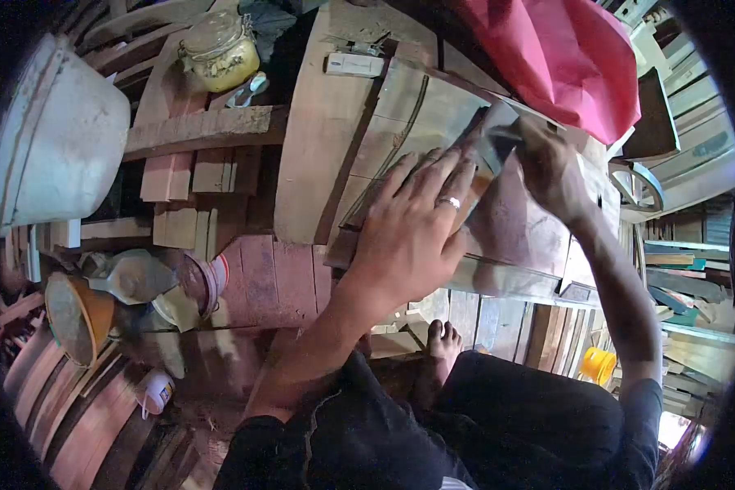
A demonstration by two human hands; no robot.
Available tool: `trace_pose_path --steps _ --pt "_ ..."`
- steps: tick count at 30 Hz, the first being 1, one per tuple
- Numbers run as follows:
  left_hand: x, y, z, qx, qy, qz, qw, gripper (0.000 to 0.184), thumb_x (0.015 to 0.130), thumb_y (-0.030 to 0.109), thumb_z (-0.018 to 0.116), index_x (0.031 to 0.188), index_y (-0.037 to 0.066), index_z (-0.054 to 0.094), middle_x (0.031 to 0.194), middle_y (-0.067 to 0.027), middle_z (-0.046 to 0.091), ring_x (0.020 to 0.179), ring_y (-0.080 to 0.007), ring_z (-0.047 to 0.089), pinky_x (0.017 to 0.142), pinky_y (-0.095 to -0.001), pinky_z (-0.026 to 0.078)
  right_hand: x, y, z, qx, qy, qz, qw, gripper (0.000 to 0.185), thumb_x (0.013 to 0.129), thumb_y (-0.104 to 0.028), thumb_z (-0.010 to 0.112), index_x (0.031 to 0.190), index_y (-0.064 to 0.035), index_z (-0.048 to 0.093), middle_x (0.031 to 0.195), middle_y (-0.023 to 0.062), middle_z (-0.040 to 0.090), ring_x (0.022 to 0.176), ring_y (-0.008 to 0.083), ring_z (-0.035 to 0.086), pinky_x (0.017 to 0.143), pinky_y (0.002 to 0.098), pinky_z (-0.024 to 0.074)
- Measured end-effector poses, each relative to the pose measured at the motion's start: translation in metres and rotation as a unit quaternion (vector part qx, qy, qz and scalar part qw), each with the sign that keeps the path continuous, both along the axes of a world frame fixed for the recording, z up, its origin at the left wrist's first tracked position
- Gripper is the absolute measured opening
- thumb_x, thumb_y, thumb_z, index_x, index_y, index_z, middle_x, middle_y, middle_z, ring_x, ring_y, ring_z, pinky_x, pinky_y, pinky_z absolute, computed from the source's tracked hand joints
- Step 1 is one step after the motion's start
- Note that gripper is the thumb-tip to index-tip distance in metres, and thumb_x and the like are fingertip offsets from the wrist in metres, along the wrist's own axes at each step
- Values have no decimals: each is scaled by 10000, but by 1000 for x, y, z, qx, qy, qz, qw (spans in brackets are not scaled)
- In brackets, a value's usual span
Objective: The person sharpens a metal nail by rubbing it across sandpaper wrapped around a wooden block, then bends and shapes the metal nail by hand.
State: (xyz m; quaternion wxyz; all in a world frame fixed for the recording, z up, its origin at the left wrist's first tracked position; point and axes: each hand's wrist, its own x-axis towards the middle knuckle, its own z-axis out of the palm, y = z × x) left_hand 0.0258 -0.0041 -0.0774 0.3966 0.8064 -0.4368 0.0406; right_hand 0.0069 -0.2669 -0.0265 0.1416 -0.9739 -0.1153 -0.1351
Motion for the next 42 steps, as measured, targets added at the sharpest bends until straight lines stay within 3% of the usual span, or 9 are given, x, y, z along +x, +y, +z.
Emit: trace_pose_path --steps 4,8,14,20,26,30,36,38,42 --pt "1 -2 0 20 1 -4 1000 782 882 234 722 1594 45 460 1579 -206 489 1436 -429 472 1239 -518 341 4 -8 1 49 42 113 991 242 869 21 647 1096 -62 661 969 209 705 891 463 689 749 503 546" --pt "0 0 -2 10 4 2 1000 788 887 240 725 1600 50 451 1583 -198 489 1438 -439 465 1240 -522 336 7 -25 2 -4 -2 -63 998 245 908 -19 638 1143 -76 678 959 188 715 827 436 702 696 488 551" --pt "-1 0 0 17 0 4 1000 794 886 254 716 1606 56 446 1589 -195 485 1451 -415 464 1241 -520 337 -19 17 2 2 76 100 992 267 887 -24 669 1145 -88 693 950 184 668 902 439 678 753 467 562" --pt "-1 0 -2 12 8 6 1000 800 882 250 716 1608 55 443 1588 -190 487 1442 -424 469 1238 -516 344 1 -18 1 18 6 -60 998 192 903 -75 683 1093 -71 655 964 218 692 869 457 689 722 500 550" --pt "0 -1 0 16 5 1 1000 802 874 233 710 1605 41 443 1584 -186 491 1433 -426 475 1238 -514 346 -13 -1 -2 -4 24 68 997 194 916 -66 684 1109 -77 687 916 206 673 844 439 685 748 481 559" --pt "0 0 1 23 3 3 1000 785 877 245 722 1588 38 465 1584 -186 491 1430 -427 476 1237 -514 348 10 -27 -1 -18 -7 -101 995 156 923 -51 667 1076 -57 637 894 212 679 780 418 688 696 473 555" --pt "-1 0 -2 24 -4 5 1000 773 882 245 715 1585 38 470 1585 -184 492 1433 -422 477 1239 -513 346 -17 18 2 37 49 51 997 240 884 -71 699 1123 -85 706 897 205 677 856 450 699 726 502 558" --pt "-1 0 -1 31 -13 7 999 773 881 243 712 1585 38 470 1583 -184 495 1433 -420 478 1239 -511 346 -5 -5 5 -33 -5 78 996 244 898 -72 694 1140 -95 712 901 192 693 843 443 708 720 501 566" --pt "0 2 1 24 -3 11 1000 764 878 240 713 1573 29 478 1578 -192 497 1432 -420 479 1235 -511 349 3 -31 5 -85 33 -114 989 295 926 -57 663 1220 -84 678 1004 218 731 890 448 716 736 511 567"
